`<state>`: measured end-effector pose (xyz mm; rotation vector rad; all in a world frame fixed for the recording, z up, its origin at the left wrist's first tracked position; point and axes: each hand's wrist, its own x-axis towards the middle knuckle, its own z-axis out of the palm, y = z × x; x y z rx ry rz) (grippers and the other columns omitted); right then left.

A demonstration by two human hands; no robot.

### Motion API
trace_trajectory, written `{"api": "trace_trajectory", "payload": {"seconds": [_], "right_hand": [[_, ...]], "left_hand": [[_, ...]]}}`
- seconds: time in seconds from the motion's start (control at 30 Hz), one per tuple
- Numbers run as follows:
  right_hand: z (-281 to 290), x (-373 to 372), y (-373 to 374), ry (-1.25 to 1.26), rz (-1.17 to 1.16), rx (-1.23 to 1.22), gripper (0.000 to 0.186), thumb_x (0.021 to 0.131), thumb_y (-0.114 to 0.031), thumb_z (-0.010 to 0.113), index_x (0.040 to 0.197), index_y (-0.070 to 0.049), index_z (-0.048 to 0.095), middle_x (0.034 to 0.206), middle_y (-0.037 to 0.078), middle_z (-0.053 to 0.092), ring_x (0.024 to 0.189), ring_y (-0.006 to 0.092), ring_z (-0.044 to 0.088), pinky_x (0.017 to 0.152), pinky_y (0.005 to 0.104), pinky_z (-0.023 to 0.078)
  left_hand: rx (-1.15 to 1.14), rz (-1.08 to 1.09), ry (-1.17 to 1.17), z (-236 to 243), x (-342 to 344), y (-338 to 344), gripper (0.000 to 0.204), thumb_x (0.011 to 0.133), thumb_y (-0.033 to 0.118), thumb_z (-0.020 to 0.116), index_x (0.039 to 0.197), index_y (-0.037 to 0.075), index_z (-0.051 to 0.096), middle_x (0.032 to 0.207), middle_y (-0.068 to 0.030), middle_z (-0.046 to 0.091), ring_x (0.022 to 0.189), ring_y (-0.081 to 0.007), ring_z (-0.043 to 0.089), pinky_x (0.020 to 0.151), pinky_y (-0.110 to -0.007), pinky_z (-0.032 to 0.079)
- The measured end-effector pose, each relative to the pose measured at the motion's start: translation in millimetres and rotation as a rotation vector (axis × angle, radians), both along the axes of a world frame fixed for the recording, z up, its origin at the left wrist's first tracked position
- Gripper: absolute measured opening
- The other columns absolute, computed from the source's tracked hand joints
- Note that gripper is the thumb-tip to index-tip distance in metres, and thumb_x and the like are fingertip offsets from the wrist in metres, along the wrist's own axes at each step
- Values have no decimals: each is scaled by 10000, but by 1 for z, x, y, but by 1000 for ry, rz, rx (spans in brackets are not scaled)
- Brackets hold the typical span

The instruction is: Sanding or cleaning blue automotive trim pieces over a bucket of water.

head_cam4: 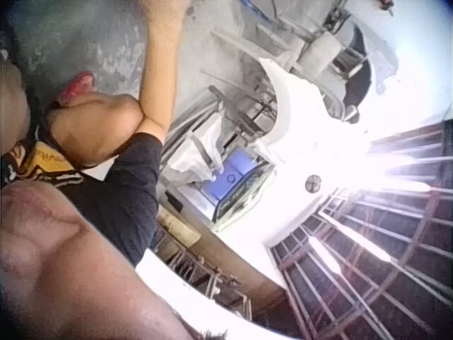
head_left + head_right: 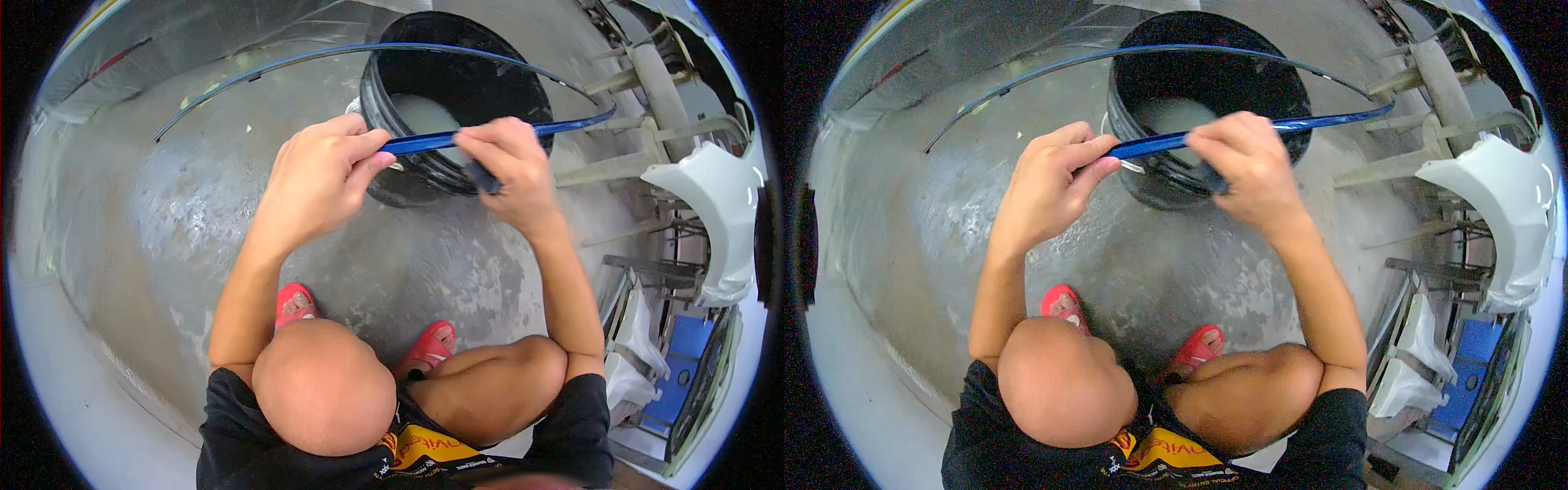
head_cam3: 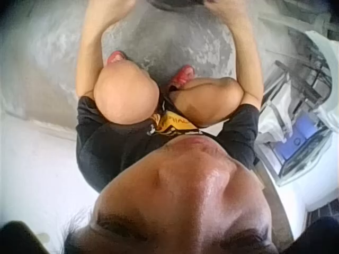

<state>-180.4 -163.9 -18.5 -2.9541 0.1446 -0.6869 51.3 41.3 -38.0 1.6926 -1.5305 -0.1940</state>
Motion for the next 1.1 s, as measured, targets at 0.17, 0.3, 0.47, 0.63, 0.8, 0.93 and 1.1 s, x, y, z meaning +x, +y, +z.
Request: {"api": "trace_trajectory", "payload": {"seconds": [0.17, 0.3, 0.47, 0.63, 0.8, 0.93, 1.1], "right_hand": [[16, 2, 0, -27, 45, -17, 525, 661, 66, 809, 1170, -64, 818, 1138, 101, 782, 1065, 318, 718, 950, 438, 546], [17, -2, -2, -201, -51, -102, 494, 674, 53, 823, 1157, -50, 811, 1132, 97, 786, 1049, 318, 723, 926, 426, 552], [-1, 7, 6, 86, 86, -17, 468, 662, 67, 798, 1118, -39, 790, 1093, 80, 763, 1029, 312, 713, 912, 422, 547], [20, 3, 0, -205, 27, -12, 456, 734, 93, 797, 1154, -80, 838, 1104, 100, 800, 1004, 306, 734, 922, 408, 553], [12, 12, 15, -1, 98, -17, 473, 691, 84, 803, 1150, -34, 813, 1096, 101, 784, 996, 322, 724, 911, 418, 554], [8, 14, 11, 76, 114, 56, 476, 665, 43, 793, 1132, -49, 789, 1093, 83, 763, 1042, 326, 713, 911, 441, 546], [24, 8, 5, -90, -7, -14, 461, 683, 82, 799, 1126, -43, 824, 1096, 105, 788, 1015, 320, 731, 919, 432, 556]], "left_hand": [[-8, 6, -34, 2, 1, 1, 203, 998, 163, 779, 1170, 60, 806, 844, -142, 606, 759, -359, 628, 684, -460, 481], [-15, 37, -25, -1, 0, 1, 202, 994, 166, 780, 1168, 66, 809, 839, -144, 604, 760, -368, 629, 683, -475, 479], [53, 32, -6, 4, -3, 0, 209, 995, 170, 781, 1172, 61, 809, 832, -148, 606, 755, -378, 622, 683, -484, 475], [22, 40, 19, 4, -3, 1, 211, 996, 162, 779, 1179, 60, 806, 826, -150, 600, 751, -375, 621, 678, -482, 463], [47, 56, 14, 3, -6, 0, 215, 1000, 159, 779, 1188, 58, 806, 826, -156, 597, 745, -372, 614, 677, -475, 460], [77, 40, 32, 6, -4, 1, 215, 998, 150, 782, 1181, 39, 800, 825, -159, 597, 740, -369, 608, 677, -466, 461], [-29, 54, 69, 1, -5, 0, 204, 994, 134, 787, 1173, 37, 793, 809, -154, 580, 730, -350, 596, 672, -454, 454]]}}
